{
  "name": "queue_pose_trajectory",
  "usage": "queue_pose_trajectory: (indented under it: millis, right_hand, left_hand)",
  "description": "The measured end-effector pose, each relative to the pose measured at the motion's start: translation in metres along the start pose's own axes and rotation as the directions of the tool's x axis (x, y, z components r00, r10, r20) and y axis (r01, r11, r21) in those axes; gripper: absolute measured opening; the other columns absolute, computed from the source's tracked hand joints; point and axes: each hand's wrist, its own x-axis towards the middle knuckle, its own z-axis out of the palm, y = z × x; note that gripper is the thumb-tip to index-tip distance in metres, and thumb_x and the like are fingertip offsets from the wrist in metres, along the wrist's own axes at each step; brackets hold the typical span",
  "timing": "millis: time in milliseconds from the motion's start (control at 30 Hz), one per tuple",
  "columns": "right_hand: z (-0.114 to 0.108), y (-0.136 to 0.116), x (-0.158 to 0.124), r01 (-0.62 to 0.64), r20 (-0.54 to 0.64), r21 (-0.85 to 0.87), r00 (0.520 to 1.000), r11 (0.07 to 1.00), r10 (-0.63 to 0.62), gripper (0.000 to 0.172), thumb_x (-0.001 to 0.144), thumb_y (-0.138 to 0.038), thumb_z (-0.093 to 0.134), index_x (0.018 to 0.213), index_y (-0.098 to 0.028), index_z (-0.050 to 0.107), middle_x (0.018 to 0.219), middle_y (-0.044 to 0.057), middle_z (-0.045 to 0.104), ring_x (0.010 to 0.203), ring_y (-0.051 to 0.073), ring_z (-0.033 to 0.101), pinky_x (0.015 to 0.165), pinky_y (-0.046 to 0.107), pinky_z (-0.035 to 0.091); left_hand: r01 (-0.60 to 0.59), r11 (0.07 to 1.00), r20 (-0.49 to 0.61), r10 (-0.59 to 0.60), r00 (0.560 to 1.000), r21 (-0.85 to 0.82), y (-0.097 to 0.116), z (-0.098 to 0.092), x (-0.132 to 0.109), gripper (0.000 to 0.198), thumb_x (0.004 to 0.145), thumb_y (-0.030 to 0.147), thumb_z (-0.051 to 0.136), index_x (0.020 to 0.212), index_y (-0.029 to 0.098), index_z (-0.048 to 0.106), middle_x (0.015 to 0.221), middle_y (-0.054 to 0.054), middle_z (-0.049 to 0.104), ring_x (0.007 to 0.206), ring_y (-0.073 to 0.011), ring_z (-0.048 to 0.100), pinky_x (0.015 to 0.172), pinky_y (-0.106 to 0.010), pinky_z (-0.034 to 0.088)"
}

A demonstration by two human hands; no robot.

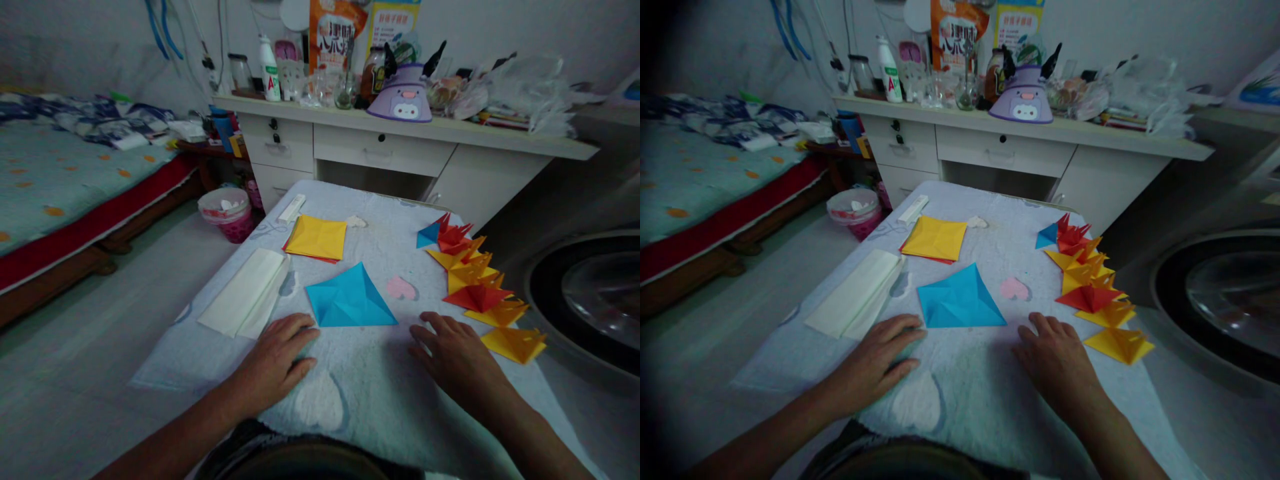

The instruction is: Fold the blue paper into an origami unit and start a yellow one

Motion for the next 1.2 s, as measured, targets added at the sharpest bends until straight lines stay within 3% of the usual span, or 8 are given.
queue_pose_trajectory:
  millis: [233, 367, 500, 633, 767, 900, 1067, 1200]
  right_hand:
    - [-0.026, -0.05, 0.037, 0.057, -0.069, 0.426, 0.997, 0.903, -0.031, 0.031, 0.09, -0.018, 0.053, 0.12, -0.017, 0.061, 0.122, 0.013, 0.063, 0.103, 0.024, 0.066, 0.09, 0.039, 0.056]
    - [-0.014, -0.073, 0.056, 0.039, -0.056, 0.505, 0.998, 0.862, -0.013, 0.046, 0.087, -0.015, 0.055, 0.133, -0.012, 0.052, 0.132, 0.016, 0.058, 0.111, 0.027, 0.063, 0.092, 0.042, 0.055]
    - [0.001, -0.081, 0.066, -0.006, -0.051, 0.534, 0.998, 0.845, 0.039, 0.051, 0.086, -0.014, 0.056, 0.137, -0.013, 0.048, 0.129, 0.016, 0.06, 0.109, 0.027, 0.065, 0.091, 0.042, 0.055]
    - [0.006, -0.082, 0.064, 0.054, -0.074, 0.544, 0.997, 0.837, -0.017, 0.044, 0.087, -0.011, 0.052, 0.131, -0.016, 0.053, 0.116, 0.012, 0.065, 0.098, 0.023, 0.067, 0.085, 0.036, 0.056]
    - [0.003, -0.079, 0.06, 0.141, -0.164, 0.563, 0.985, 0.814, -0.056, 0.03, 0.087, -0.007, 0.046, 0.108, -0.02, 0.064, 0.101, 0.007, 0.065, 0.084, 0.017, 0.065, 0.077, 0.028, 0.054]
    - [-0.003, -0.071, 0.057, 0.174, -0.226, 0.583, 0.973, 0.794, -0.048, 0.026, 0.084, -0.003, 0.042, 0.09, -0.02, 0.061, 0.092, 0.004, 0.062, 0.078, 0.016, 0.062, 0.072, 0.026, 0.052]
    - [-0.007, -0.054, 0.053, 0.165, -0.268, 0.562, 0.963, 0.811, -0.01, 0.026, 0.077, -0.003, 0.043, 0.091, -0.021, 0.054, 0.103, 0.007, 0.061, 0.091, 0.018, 0.063, 0.08, 0.028, 0.052]
    - [-0.006, -0.039, 0.048, 0.117, -0.199, 0.484, 0.98, 0.867, -0.021, 0.031, 0.071, -0.001, 0.047, 0.094, -0.02, 0.054, 0.118, 0.011, 0.057, 0.096, 0.021, 0.063, 0.083, 0.032, 0.053]
  left_hand:
    - [0.077, 0.972, -0.162, -0.114, 0.98, -0.22, 0.001, -0.022, 0.041, 0.026, 0.092, 0.021, 0.049, 0.114, 0.024, 0.063, 0.124, -0.007, 0.053, 0.119, -0.0216, 0.053, 0.102, -0.038, 0.045]
    - [0.106, 0.969, -0.193, -0.15, 0.97, -0.224, -0.01, -0.021, 0.079, 0.029, 0.089, 0.017, 0.049, 0.111, 0.023, 0.066, 0.121, -0.008, 0.054, 0.117, -0.022, 0.054, 0.104, -0.04, 0.043]
    - [0.142, 0.977, -0.126, -0.163, 0.979, -0.16, -0.021, -0.013, 0.102, 0.034, 0.083, 0.01, 0.052, 0.11, 0.023, 0.069, 0.122, -0.007, 0.056, 0.118, -0.0231, 0.054, 0.105, -0.04, 0.042]
    - [0.117, 0.987, -0.088, -0.126, 0.988, -0.108, -0.025, -0.009, 0.106, 0.031, 0.084, 0.009, 0.052, 0.103, 0.022, 0.072, 0.119, -0.007, 0.06, 0.116, -0.0229, 0.055, 0.103, -0.04, 0.043]
    - [0.081, 0.99, -0.067, -0.089, 0.994, -0.119, -0.026, -0.007, 0.104, 0.03, 0.082, 0.007, 0.053, 0.098, 0.021, 0.073, 0.109, -0.005, 0.067, 0.107, -0.0205, 0.059, 0.099, -0.036, 0.045]
    - [0.081, 0.977, -0.082, -0.099, 0.992, -0.197, -0.027, -0.006, 0.104, 0.032, 0.08, 0.004, 0.051, 0.098, 0.02, 0.073, 0.097, -0.004, 0.069, 0.095, -0.0178, 0.063, 0.09, -0.031, 0.048]
    - [0.132, 0.946, -0.178, -0.19, 0.965, -0.297, -0.024, -0.006, 0.102, 0.032, 0.078, 0.003, 0.05, 0.097, 0.017, 0.072, 0.09, -0.003, 0.065, 0.077, -0.0126, 0.061, 0.072, -0.024, 0.048]
    - [0.166, 0.917, -0.18, -0.244, 0.953, -0.363, -0.021, -0.002, 0.097, 0.023, 0.079, 0.007, 0.052, 0.09, 0.015, 0.071, 0.083, -0.001, 0.064, 0.066, -0.0101, 0.057, 0.063, -0.021, 0.044]
